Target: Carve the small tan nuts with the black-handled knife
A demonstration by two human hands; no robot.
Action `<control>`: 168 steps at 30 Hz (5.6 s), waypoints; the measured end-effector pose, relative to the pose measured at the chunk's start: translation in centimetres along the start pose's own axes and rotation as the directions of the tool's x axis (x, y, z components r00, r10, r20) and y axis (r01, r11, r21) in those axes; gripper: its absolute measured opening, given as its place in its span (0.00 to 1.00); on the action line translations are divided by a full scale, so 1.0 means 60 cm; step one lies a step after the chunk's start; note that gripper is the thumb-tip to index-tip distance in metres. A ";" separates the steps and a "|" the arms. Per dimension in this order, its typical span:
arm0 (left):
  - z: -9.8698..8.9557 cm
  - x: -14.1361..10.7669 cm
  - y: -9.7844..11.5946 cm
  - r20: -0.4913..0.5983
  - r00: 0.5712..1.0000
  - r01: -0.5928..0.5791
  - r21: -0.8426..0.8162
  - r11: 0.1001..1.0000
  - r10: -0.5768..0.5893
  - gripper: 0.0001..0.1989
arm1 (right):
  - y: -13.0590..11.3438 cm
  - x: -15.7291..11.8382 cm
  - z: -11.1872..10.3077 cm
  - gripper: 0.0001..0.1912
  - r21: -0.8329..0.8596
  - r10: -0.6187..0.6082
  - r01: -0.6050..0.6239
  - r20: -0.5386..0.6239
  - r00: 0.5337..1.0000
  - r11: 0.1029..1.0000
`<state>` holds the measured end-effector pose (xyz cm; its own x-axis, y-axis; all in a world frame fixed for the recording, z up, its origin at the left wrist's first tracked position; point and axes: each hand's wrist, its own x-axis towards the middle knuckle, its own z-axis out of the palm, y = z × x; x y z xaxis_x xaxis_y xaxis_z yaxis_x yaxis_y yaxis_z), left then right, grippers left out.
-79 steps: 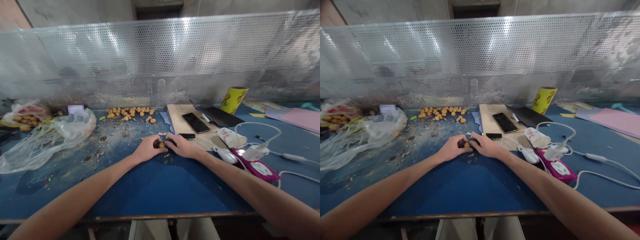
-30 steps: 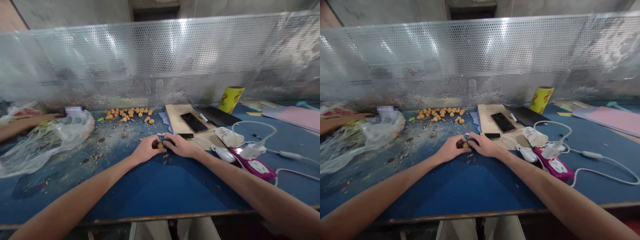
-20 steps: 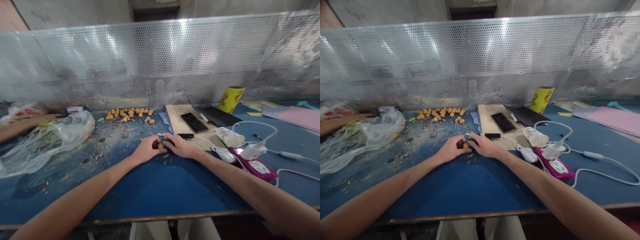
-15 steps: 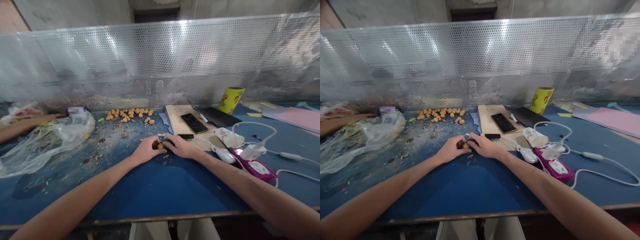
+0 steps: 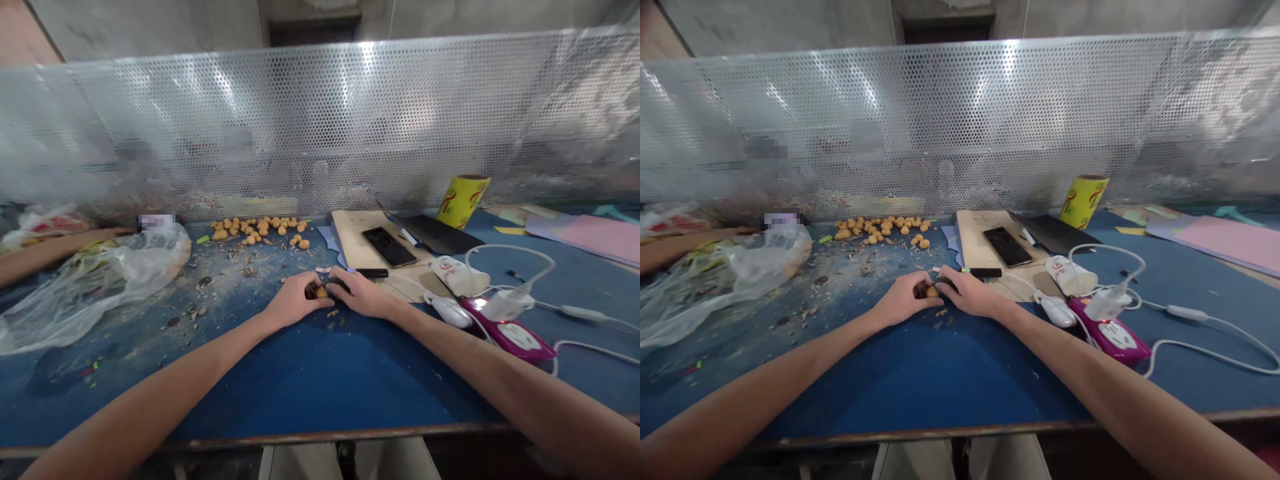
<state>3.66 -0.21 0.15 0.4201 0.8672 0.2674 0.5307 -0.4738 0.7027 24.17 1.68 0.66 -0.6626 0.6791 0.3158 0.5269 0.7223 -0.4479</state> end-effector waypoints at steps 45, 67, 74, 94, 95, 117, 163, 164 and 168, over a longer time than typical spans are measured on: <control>-0.011 -0.007 -0.007 -0.064 0.998 0.015 -0.106 0.994 -0.022 0.18 | 0.011 -0.003 -0.002 0.12 0.137 0.042 -0.030 -0.086 0.995 0.990; -0.017 0.002 0.005 0.079 0.995 0.066 -0.086 0.994 -0.059 0.17 | 0.003 0.002 -0.007 0.05 0.111 0.024 -0.023 -0.008 1.000 0.994; -0.013 -0.001 0.007 0.050 0.998 0.048 -0.059 0.997 -0.045 0.16 | 0.003 0.001 -0.007 0.05 0.137 0.024 -0.020 -0.025 0.999 0.990; -0.010 -0.001 0.001 0.022 1.000 0.005 0.053 0.999 -0.007 0.17 | 0.007 0.004 0.003 0.08 0.141 0.070 -0.059 -0.074 0.995 0.988; -0.011 -0.001 0.001 0.025 1.000 0.004 0.053 0.999 -0.005 0.16 | 0.007 0.004 0.003 0.09 0.139 0.067 -0.058 -0.058 0.996 0.989; -0.006 -0.002 -0.004 0.031 0.999 -0.025 0.044 0.999 0.024 0.16 | 0.003 0.003 0.001 0.10 0.106 0.090 -0.091 0.023 0.996 0.990; -0.011 -0.001 0.005 0.027 0.999 0.016 0.059 0.998 -0.018 0.18 | 0.009 0.002 0.002 0.07 0.095 0.067 -0.061 -0.062 0.996 0.994; -0.010 -0.002 0.005 0.018 1.000 0.013 0.072 0.997 -0.014 0.18 | 0.007 0.002 0.002 0.06 0.094 0.068 -0.061 -0.071 0.995 0.994; -0.008 -0.002 0.003 -0.009 1.000 0.008 0.094 0.996 -0.007 0.18 | 0.001 0.004 0.002 0.06 0.090 0.090 -0.080 -0.105 0.990 0.993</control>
<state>3.36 -0.31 0.60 0.4096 0.8720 0.2682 0.6008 -0.4791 0.6400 23.97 1.83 0.60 -0.5530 0.7511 0.3607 0.5282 0.6508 -0.5454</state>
